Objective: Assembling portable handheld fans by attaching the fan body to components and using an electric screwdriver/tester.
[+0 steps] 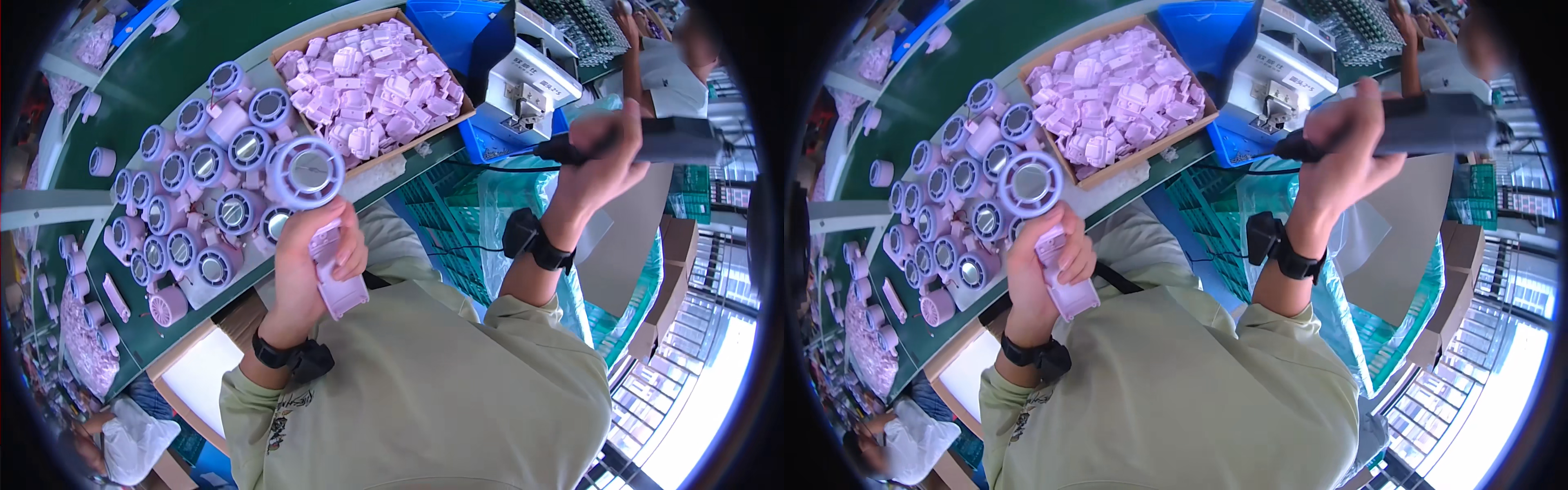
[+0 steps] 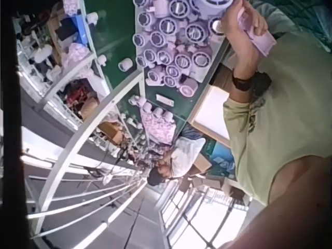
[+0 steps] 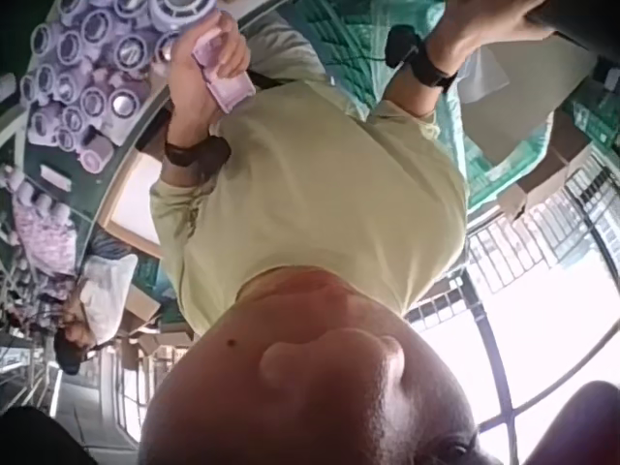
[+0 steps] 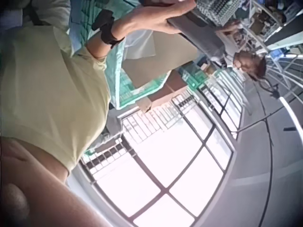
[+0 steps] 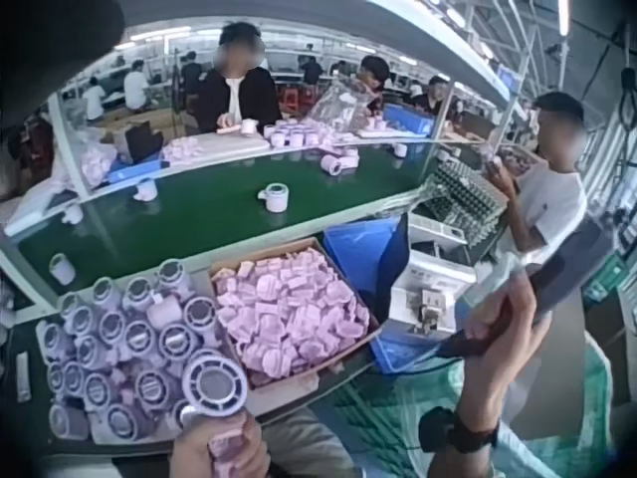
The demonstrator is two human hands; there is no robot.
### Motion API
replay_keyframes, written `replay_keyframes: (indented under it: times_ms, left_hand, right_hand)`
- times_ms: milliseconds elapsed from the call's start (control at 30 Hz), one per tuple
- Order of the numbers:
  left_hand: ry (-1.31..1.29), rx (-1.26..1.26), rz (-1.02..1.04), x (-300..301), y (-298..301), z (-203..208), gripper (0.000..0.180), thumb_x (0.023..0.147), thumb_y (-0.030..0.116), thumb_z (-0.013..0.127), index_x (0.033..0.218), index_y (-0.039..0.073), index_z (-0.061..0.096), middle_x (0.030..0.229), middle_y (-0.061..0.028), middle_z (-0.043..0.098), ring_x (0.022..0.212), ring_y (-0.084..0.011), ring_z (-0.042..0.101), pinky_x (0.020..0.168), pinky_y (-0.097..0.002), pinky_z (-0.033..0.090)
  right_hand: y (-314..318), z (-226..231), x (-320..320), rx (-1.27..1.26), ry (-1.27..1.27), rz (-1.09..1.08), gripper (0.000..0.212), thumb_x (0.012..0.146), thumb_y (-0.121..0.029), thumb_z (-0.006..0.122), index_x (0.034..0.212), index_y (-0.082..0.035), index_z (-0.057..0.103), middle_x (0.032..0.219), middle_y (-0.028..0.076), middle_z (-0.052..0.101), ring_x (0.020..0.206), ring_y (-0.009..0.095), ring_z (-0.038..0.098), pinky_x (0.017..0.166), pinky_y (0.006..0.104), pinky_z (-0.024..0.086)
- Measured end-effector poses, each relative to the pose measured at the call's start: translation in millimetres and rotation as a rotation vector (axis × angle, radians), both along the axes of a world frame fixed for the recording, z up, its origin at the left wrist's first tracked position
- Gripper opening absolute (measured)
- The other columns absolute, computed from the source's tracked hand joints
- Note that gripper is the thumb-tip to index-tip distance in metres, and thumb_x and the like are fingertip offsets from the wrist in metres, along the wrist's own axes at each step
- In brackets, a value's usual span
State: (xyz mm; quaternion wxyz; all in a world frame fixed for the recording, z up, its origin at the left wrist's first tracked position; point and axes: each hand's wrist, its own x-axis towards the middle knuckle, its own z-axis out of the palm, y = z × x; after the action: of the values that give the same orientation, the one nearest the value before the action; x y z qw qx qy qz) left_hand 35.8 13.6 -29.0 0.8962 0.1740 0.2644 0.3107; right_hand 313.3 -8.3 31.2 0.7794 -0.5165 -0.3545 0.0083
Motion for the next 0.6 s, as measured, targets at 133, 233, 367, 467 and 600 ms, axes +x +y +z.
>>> replay_keyframes:
  times_ms: [133, 233, 367, 467, 600]
  left_hand:
    - [0.096, -0.030, -0.082, 27, 3, -8, 0.024, 0.095, 0.027, 0.051, 0.084, 0.005, 0.052, 0.054, -0.0006, 0.041, 0.041, -0.0098, 0.035, 0.042, -0.0253, 0.029]
    - [0.104, -0.084, -0.071, 43, 3, -6, 0.024, 0.092, 0.027, 0.057, 0.085, 0.004, 0.054, 0.056, -0.0010, 0.043, 0.042, -0.0102, 0.037, 0.043, -0.0254, 0.030]
    - [0.105, -0.142, -0.015, 46, 0, 0, 0.024, 0.091, 0.027, 0.059, 0.084, 0.005, 0.054, 0.056, -0.0014, 0.044, 0.042, -0.0104, 0.039, 0.043, -0.0253, 0.029]
    - [0.065, -0.140, 0.019, 40, -2, 4, 0.024, 0.090, 0.027, 0.060, 0.084, 0.005, 0.054, 0.057, -0.0014, 0.044, 0.043, -0.0104, 0.039, 0.044, -0.0251, 0.029]
    - [0.038, -0.134, 0.025, 36, -2, 7, 0.024, 0.090, 0.027, 0.060, 0.084, 0.005, 0.054, 0.057, -0.0014, 0.044, 0.043, -0.0105, 0.039, 0.044, -0.0250, 0.029]
  right_hand:
    - [-12, 16, -33, 0.186, 0.190, 0.345, 0.024, 0.094, -0.026, 0.051, 0.088, -0.003, 0.055, 0.058, 0.000, 0.039, 0.042, 0.008, 0.031, 0.040, 0.0232, 0.026]
    - [-13, 22, -61, 0.339, 0.278, 0.684, 0.027, 0.095, -0.031, 0.046, 0.096, -0.004, 0.053, 0.059, 0.002, 0.040, 0.041, 0.010, 0.031, 0.039, 0.0240, 0.028]
    - [-2, 20, -99, 0.357, 0.274, 0.892, 0.029, 0.094, -0.033, 0.048, 0.099, -0.006, 0.054, 0.059, 0.002, 0.040, 0.041, 0.009, 0.032, 0.039, 0.0234, 0.028]
    - [3, 17, -108, 0.337, 0.229, 0.918, 0.029, 0.092, -0.033, 0.049, 0.099, -0.006, 0.055, 0.059, 0.001, 0.039, 0.042, 0.008, 0.032, 0.040, 0.0227, 0.027]
    - [5, 14, -112, 0.327, 0.189, 0.938, 0.028, 0.092, -0.033, 0.049, 0.101, -0.006, 0.054, 0.059, 0.002, 0.040, 0.041, 0.009, 0.032, 0.040, 0.0234, 0.027]
